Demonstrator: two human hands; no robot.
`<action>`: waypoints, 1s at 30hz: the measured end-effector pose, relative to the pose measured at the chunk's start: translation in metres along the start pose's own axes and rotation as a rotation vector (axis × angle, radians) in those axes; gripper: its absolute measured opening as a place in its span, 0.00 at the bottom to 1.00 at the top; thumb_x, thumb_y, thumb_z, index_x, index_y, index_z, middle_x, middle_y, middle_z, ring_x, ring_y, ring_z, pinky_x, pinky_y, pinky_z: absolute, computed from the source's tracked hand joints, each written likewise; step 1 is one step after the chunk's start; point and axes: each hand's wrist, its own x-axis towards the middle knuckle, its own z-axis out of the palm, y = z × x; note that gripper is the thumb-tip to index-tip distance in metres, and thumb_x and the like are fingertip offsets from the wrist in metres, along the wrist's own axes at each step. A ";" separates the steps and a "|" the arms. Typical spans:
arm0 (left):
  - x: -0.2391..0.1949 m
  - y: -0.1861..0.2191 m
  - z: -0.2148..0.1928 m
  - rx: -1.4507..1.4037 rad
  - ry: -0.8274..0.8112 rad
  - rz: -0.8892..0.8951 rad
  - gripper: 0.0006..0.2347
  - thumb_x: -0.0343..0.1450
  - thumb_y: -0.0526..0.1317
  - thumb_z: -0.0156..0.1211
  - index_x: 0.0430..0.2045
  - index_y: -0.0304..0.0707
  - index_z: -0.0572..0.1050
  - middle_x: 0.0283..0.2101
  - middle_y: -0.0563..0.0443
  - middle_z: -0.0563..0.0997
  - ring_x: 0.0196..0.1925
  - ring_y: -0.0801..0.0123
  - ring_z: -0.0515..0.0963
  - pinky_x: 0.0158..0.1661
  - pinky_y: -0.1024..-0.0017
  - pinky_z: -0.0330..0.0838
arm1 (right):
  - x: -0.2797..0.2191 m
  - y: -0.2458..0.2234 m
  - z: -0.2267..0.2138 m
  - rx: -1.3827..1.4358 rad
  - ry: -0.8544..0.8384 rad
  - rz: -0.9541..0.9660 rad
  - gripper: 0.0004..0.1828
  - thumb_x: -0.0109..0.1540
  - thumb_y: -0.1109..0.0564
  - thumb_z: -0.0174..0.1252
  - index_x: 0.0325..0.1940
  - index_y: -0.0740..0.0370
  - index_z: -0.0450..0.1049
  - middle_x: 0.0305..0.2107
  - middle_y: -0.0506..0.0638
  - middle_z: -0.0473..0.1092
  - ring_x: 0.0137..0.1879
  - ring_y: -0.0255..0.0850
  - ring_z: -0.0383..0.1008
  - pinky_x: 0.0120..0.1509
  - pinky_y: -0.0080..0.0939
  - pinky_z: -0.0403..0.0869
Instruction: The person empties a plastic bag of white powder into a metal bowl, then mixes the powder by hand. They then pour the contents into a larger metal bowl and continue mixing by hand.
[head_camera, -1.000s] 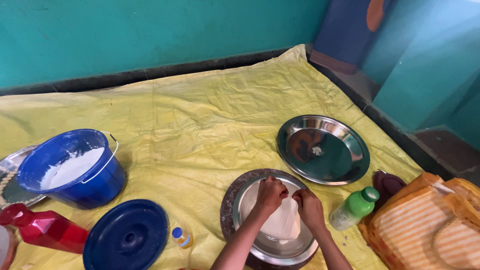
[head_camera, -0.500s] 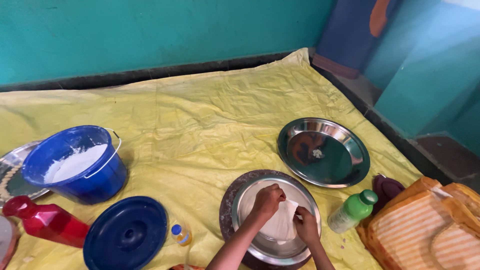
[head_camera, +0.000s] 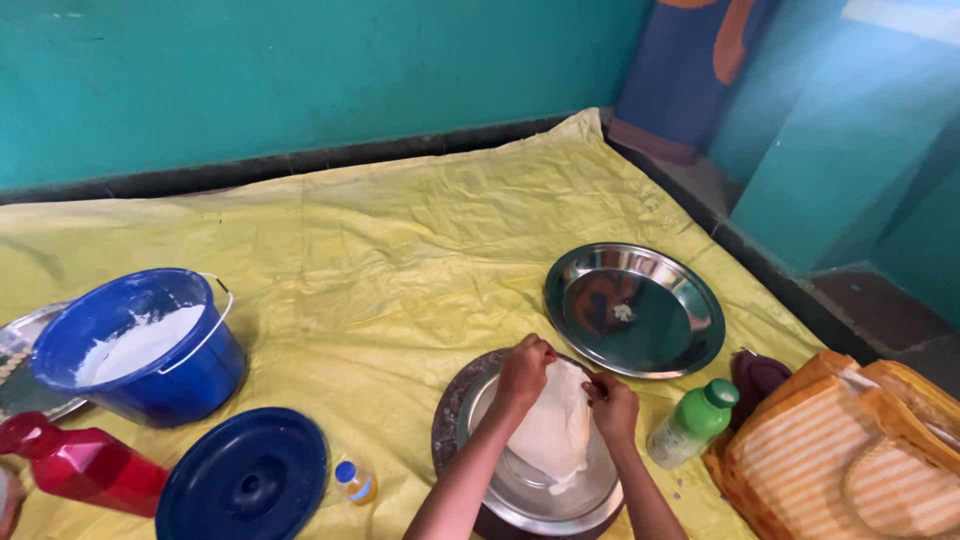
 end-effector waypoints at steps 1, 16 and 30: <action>0.002 -0.002 0.003 -0.006 0.030 0.002 0.02 0.67 0.28 0.63 0.25 0.33 0.79 0.34 0.40 0.80 0.40 0.46 0.81 0.41 0.55 0.74 | 0.002 0.004 0.006 0.026 -0.013 0.005 0.11 0.59 0.58 0.67 0.45 0.63 0.82 0.25 0.55 0.80 0.28 0.39 0.81 0.36 0.40 0.77; 0.010 -0.013 0.014 -0.104 0.158 0.019 0.03 0.65 0.28 0.65 0.27 0.32 0.78 0.33 0.40 0.80 0.38 0.45 0.80 0.38 0.55 0.74 | -0.065 0.016 0.046 -0.136 -0.181 -0.266 0.70 0.35 0.41 0.82 0.72 0.67 0.53 0.64 0.65 0.58 0.69 0.62 0.56 0.71 0.57 0.60; -0.001 0.017 0.033 -0.229 -0.015 0.001 0.02 0.67 0.29 0.65 0.28 0.31 0.77 0.34 0.41 0.79 0.39 0.47 0.81 0.39 0.57 0.73 | -0.054 0.038 0.013 -0.028 -0.115 -0.007 0.24 0.48 0.54 0.73 0.46 0.60 0.81 0.36 0.57 0.81 0.43 0.51 0.83 0.49 0.47 0.78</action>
